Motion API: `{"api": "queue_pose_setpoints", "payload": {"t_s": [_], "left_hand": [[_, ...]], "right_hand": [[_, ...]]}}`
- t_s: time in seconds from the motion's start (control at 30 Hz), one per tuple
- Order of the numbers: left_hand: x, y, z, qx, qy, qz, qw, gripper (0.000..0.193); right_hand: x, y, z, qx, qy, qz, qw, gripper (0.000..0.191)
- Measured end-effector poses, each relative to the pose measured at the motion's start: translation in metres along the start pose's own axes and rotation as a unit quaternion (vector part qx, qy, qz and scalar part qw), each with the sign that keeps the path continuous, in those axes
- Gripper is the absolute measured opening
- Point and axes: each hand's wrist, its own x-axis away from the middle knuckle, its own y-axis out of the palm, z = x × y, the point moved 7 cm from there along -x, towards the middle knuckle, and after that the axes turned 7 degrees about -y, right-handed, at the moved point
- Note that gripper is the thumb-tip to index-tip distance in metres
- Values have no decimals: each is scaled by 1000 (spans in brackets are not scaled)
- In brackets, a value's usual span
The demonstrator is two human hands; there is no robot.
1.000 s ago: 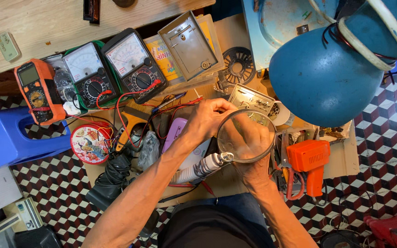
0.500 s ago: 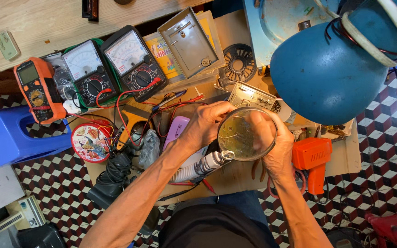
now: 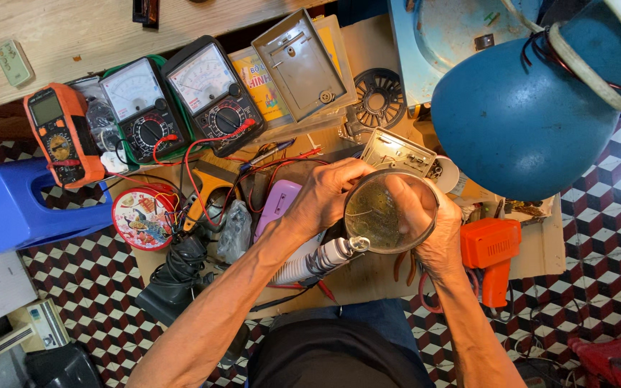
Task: The person uses a magnifying glass and a heat gun to inspect and heat a circuit board. They then use pliers to cut a wire on the board.
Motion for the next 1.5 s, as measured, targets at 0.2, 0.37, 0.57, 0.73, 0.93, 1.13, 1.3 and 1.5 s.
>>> {"api": "queue_pose_setpoints", "payload": {"t_s": [0.2,0.37,0.57,0.73,0.93,1.13,1.3,1.5], "left_hand": [[1,6,-13,90,-50,-36,994,19],[1,9,-21,51,-73,-52,995,25],[0,14,-29,111,-92,-51,988,17],[2,13,-31,177,-96,-49,978,21],[2,14,-33,234,-108,-47,965,24],[3,7,-34,142,-115,10,983,24],[-2,4,-35,85,-148,43,984,24],[-9,6,-24,35,-89,37,995,21]], "right_hand": [[-1,5,0,-111,54,-32,992,28],[-3,17,12,-292,122,-87,944,28],[-3,18,30,-400,166,-80,898,22],[-5,19,44,-446,192,-61,872,20],[-5,20,51,-458,210,-36,863,20],[-2,9,41,-363,147,-26,920,28],[25,-55,45,-145,39,129,980,24],[80,-147,91,171,5,275,946,41]]}}
